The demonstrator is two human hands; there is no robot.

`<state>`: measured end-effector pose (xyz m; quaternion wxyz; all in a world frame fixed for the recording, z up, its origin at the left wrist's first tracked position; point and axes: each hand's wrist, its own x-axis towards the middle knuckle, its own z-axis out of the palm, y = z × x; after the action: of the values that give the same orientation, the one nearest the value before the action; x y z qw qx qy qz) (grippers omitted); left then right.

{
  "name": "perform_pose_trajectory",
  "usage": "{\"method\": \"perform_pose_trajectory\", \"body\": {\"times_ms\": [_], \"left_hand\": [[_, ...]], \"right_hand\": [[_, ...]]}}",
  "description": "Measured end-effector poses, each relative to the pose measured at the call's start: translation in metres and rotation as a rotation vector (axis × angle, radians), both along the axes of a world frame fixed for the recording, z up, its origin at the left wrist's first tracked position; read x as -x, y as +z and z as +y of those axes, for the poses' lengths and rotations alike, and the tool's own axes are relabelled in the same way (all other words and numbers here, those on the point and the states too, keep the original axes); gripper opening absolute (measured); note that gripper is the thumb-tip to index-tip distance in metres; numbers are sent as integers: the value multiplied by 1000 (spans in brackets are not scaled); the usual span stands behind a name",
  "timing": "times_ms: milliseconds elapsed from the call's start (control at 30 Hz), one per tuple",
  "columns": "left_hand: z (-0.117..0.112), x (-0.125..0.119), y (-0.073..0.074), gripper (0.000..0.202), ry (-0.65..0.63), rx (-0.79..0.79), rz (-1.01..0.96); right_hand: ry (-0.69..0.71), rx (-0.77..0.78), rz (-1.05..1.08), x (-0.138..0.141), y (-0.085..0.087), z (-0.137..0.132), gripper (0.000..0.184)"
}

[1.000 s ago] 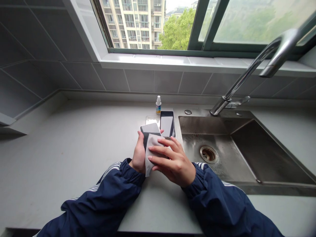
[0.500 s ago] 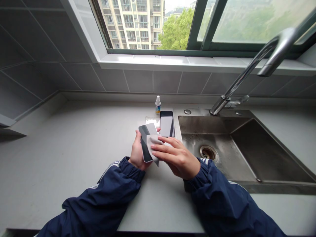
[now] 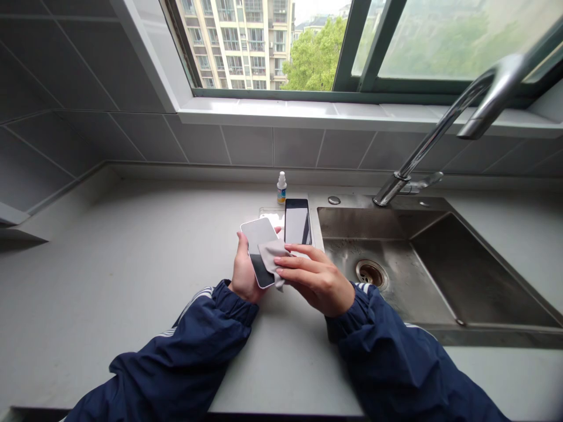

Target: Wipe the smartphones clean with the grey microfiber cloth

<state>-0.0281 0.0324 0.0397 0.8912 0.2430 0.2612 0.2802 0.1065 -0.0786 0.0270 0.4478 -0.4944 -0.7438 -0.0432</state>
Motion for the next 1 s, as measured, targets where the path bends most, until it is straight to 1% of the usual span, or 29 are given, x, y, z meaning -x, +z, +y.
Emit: {"method": "perform_pose_trajectory", "body": {"times_ms": [33,100,233,333,433,567,667,733,833,1000], "left_hand": [[-1,0,0,84,5,-13,0],[-3,1,0,83,-2,-16,-7],[-6,2,1,82,-47,52,12],[-6,2,1,86,-56,93,35],[-6,2,1,89,-57,136,9],[-8,1,0,89,-59,177,-18],[-9,0,0,88,-27,176,9],[-10,0,1,87,-8,167,7],[-8,1,4,88,-7,155,-18],[-4,5,7,95,-44,98,16]], "right_hand": [[-22,-9,9,3,-2,0,18],[-51,-14,-1,11,-6,0,19],[-70,56,-124,27,-10,-3,29],[-83,96,-193,34,-11,-5,32],[-128,148,-212,36,-12,-6,36],[-219,254,-215,33,-12,-6,46],[-270,274,-203,26,-12,-5,50],[-255,269,-211,22,-12,-5,52],[-184,227,-233,22,-11,-6,53],[-62,116,-253,33,-10,-7,36]]}}
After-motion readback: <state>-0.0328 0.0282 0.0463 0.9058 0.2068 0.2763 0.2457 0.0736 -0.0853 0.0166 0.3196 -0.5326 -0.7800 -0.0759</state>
